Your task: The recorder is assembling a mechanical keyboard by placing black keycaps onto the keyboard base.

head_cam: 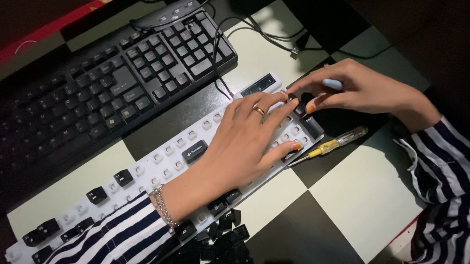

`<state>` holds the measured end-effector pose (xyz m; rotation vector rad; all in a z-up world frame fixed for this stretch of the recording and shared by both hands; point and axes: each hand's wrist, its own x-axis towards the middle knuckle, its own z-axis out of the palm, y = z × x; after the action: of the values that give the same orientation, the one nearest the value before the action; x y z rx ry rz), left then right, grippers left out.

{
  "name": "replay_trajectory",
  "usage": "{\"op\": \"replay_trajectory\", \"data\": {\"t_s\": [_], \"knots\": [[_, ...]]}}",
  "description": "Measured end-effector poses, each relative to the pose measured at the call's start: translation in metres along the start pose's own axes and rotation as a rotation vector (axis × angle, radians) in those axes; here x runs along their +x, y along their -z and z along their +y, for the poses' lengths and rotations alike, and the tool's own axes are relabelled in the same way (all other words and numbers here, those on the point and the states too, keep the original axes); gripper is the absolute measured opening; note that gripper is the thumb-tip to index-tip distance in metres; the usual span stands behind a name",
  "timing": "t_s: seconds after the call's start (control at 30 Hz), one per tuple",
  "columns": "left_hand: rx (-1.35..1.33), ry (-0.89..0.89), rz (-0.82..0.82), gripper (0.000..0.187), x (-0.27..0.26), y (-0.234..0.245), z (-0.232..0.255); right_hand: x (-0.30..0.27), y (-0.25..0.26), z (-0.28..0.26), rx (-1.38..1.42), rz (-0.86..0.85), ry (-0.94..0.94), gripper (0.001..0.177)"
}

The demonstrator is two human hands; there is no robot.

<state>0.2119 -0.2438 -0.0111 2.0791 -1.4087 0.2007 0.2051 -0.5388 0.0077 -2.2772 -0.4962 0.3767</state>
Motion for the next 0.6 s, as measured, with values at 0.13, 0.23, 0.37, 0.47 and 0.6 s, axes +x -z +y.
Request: {"op": "replay_trajectory", "data": {"t_s": [0.13,0.23,0.37,0.47,0.6], "knots": [[0.013,-0.004,0.016,0.063,0.000,-0.001,0.000,0.001,0.002,-0.008,-0.085,0.012,-0.060,0.057],[0.018,0.027,0.013,0.061,0.000,0.000,0.001,0.003,0.003,-0.024,-0.233,-0.018,-0.234,0.061],[0.017,0.001,0.015,0.059,0.001,-0.002,0.001,0.000,0.004,-0.018,-0.246,-0.011,-0.099,0.061],[0.053,-0.006,0.044,0.059,0.000,-0.003,0.003,-0.002,0.003,-0.009,-0.236,-0.004,-0.055,0.058],[0.166,-0.019,0.032,0.060,0.000,-0.012,0.002,-0.001,0.004,-0.021,-0.230,0.017,-0.056,0.055]]}}
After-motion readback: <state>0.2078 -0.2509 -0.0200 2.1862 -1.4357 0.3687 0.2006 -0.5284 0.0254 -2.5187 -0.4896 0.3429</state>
